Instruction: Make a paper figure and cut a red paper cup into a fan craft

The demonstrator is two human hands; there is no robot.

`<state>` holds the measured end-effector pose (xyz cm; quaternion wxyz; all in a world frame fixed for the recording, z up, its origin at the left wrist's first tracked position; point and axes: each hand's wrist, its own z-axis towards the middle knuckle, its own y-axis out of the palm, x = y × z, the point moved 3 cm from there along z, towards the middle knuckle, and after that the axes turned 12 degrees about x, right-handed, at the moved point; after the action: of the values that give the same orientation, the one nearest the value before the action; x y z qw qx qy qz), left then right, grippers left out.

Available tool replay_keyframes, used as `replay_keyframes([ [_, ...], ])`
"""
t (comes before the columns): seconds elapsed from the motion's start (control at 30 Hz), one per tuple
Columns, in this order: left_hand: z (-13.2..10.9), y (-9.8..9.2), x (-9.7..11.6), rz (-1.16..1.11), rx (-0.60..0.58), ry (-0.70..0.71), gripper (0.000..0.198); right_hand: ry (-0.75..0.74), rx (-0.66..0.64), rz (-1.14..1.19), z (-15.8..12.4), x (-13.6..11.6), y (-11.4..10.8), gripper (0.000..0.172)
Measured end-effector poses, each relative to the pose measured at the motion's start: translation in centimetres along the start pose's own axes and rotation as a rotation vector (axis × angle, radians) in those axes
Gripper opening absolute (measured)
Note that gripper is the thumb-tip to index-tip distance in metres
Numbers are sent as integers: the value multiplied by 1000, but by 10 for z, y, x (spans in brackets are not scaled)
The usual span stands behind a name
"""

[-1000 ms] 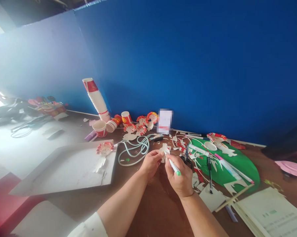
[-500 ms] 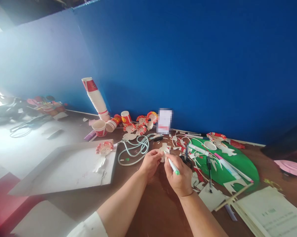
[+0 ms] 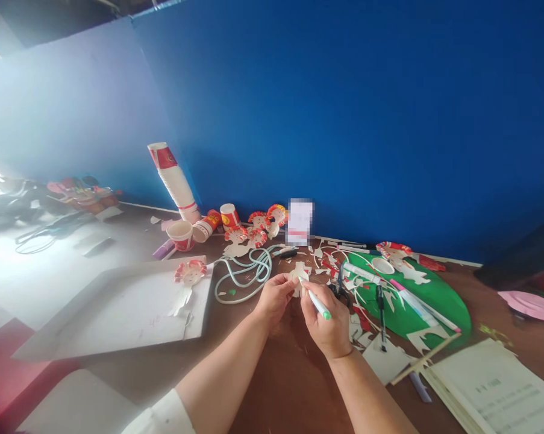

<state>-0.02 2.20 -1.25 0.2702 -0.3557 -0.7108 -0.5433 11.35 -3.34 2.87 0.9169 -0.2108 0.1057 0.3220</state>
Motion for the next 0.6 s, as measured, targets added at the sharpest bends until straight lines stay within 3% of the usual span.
replay_keyframes([
  [0.3, -2, 0, 1, 27, -21, -34, 37, 385, 53, 18, -2, 19, -4, 27],
  [0.6, -4, 3, 2, 20, -57, -46, 40, 508, 24, 78, 0, 19, 2, 27],
])
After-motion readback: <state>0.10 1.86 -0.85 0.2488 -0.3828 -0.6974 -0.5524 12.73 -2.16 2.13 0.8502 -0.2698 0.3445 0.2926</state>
